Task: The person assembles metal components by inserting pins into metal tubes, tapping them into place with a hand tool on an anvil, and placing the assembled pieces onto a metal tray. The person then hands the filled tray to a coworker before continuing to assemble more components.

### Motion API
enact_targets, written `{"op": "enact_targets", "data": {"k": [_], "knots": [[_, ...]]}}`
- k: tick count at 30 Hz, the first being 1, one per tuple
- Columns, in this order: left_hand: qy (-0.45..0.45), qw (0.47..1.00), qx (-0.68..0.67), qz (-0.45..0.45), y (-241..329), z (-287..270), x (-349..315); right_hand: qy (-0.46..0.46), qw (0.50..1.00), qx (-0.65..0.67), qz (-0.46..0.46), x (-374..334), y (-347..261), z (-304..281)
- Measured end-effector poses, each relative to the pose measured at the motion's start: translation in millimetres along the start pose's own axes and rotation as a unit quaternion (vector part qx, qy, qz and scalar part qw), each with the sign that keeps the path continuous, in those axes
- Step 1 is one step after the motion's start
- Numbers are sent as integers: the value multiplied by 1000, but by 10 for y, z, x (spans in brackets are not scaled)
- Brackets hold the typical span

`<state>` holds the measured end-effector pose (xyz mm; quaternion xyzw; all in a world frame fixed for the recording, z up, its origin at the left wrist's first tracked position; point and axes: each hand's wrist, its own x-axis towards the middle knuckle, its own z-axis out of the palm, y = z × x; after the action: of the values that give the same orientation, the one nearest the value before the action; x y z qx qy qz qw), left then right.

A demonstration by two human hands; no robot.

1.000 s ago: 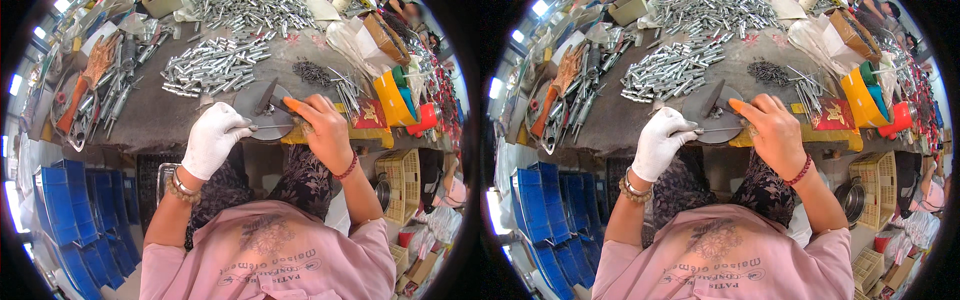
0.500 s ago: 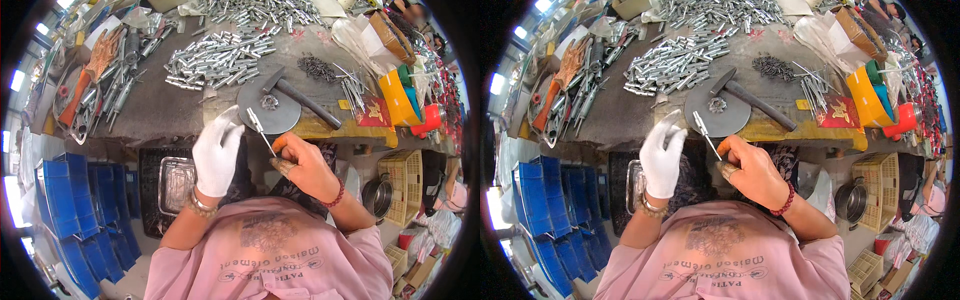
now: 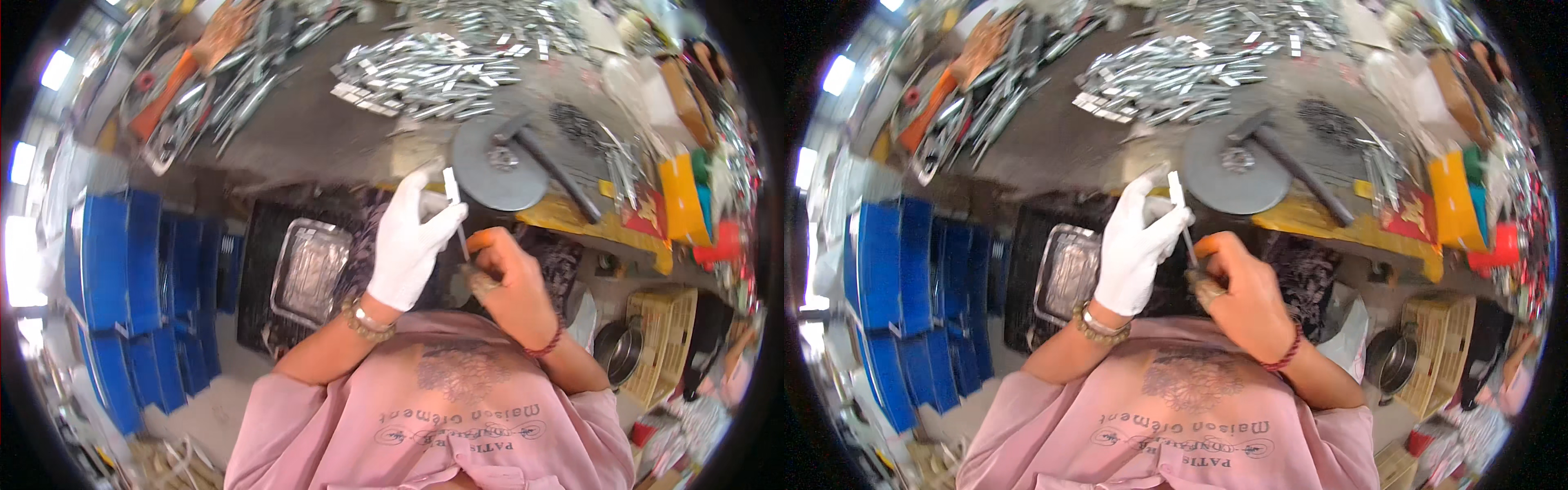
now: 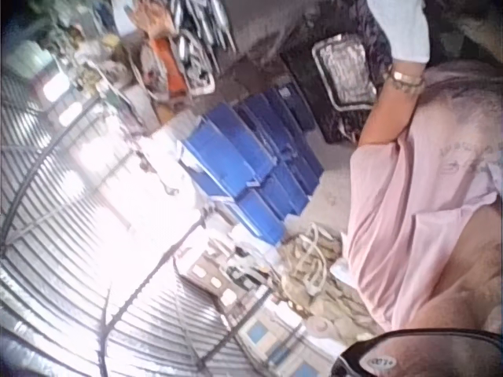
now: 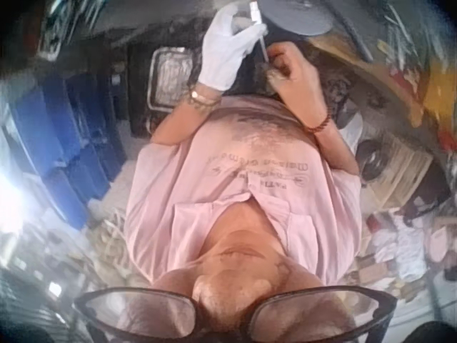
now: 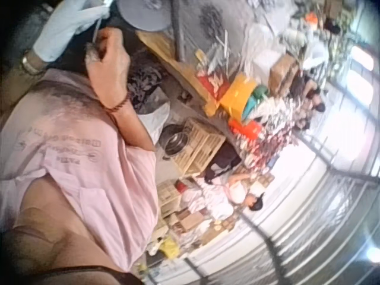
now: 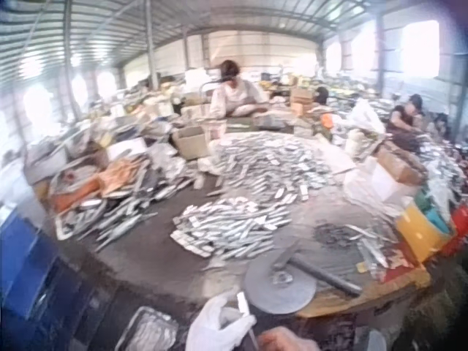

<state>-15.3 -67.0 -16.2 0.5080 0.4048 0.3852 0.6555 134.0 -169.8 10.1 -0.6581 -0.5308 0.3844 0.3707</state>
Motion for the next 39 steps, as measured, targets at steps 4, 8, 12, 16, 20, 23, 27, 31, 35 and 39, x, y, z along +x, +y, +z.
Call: {"op": "enact_targets", "data": {"k": [4,8,12,16,20,23,27,31,35,39], "knots": [[73,995,56,39,-48,-371,-74,50,995,63,-51,113,133,-176],[208,971,114,-1,-526,-1115,-168,66,984,162,-17,312,268,-496],[360,922,43,-138,-1615,-2070,-237,66,977,202,-29,313,369,-448],[420,888,103,-154,-2511,-2541,-127,87,978,189,-23,304,387,-454],[463,862,152,-140,-3098,-2979,19,82,975,203,-30,364,406,-395],[475,862,131,-119,-3095,-2868,209,99,976,192,-21,343,376,-398],[457,870,147,-113,-3022,-2776,308,118,975,185,-29,285,372,-473],[505,844,173,-54,-2999,-2875,98,81,977,199,-13,352,317,-398],[534,821,198,-47,-2117,-2698,189,68,970,234,5,312,311,-434],[463,861,155,142,-593,-2101,265,51,966,254,13,282,270,-471]]}}
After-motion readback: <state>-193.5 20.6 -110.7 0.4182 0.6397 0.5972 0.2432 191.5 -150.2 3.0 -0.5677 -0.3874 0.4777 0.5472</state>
